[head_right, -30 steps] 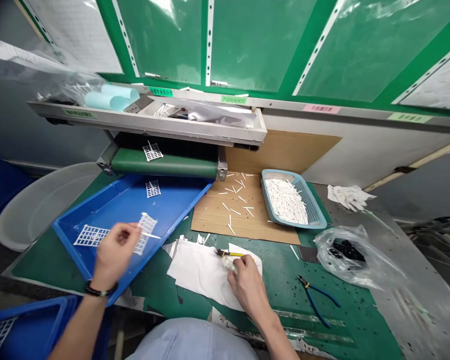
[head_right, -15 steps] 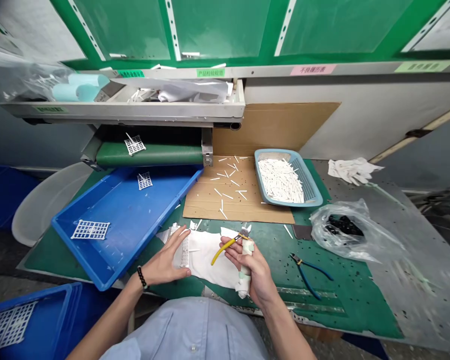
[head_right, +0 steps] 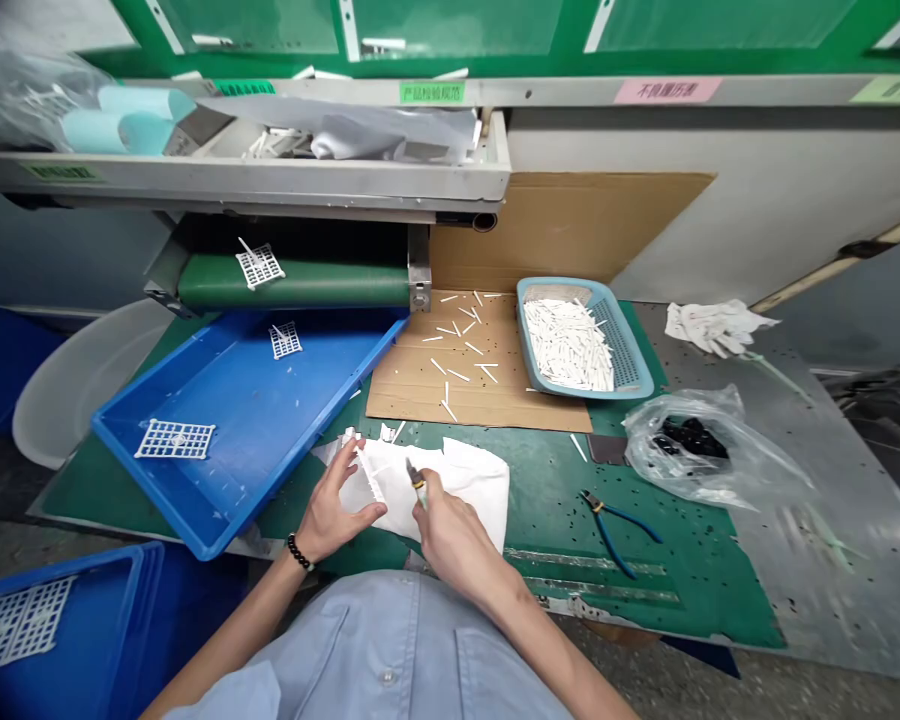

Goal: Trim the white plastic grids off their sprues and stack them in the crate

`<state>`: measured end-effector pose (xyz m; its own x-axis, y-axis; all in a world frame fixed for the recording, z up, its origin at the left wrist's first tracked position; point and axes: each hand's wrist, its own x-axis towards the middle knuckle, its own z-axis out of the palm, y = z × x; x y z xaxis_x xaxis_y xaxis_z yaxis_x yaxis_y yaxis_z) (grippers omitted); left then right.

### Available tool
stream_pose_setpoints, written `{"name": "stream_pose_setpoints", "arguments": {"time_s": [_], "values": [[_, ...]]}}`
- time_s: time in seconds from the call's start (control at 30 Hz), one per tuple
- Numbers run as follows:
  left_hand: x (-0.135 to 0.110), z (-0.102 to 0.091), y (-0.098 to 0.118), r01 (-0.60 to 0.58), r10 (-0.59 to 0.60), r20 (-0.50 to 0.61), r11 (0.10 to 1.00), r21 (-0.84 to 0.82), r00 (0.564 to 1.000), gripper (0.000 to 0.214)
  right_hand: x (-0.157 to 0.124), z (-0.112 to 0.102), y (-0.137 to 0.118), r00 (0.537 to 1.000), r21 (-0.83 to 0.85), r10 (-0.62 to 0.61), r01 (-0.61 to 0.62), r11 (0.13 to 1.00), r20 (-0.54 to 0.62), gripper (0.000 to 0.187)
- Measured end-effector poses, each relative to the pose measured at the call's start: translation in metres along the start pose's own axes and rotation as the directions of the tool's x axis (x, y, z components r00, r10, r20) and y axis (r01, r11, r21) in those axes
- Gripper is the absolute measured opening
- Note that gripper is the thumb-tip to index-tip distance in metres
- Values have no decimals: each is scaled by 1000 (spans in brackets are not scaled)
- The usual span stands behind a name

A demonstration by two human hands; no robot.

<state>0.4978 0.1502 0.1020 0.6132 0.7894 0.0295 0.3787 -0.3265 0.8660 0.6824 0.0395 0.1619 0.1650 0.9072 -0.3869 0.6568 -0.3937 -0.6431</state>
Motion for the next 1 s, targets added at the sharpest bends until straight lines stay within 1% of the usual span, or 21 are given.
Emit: {"name": "stream_pose_setpoints", "arguments": {"time_s": [0.07,0.17,0.27,0.33,0.47,0.63,0.73,0.83,1.0], "values": [[-4,11,-9,34,-34,-7,998,-46,999,92,6,7,-7,995,-134,-50,61,989,90,35],[-7,21,-18,64,-65,-1,993,-98,998,91,14,16,-16,987,-308,0,49,950,158,39],[-8,21,-20,76,-75,9,989,-128,997,91,20,22,-24,975,-423,52,45,905,216,46],[-7,19,-19,73,-72,13,987,-143,997,90,23,24,-28,964,-464,76,52,884,254,45],[-7,17,-22,48,-47,9,986,-159,999,89,31,27,-35,950,-492,113,48,869,292,38],[-8,18,-26,23,-23,2,988,-150,1000,90,40,30,-43,937,-473,144,25,881,317,34],[-7,18,-28,25,-25,5,989,-144,1000,90,42,32,-43,943,-459,127,30,888,308,35],[-7,17,-28,37,-36,14,989,-144,999,89,43,35,-37,952,-437,100,39,898,289,36],[-7,18,-30,58,-58,6,987,-152,998,89,43,47,-24,978,-423,5,85,902,207,36]]}}
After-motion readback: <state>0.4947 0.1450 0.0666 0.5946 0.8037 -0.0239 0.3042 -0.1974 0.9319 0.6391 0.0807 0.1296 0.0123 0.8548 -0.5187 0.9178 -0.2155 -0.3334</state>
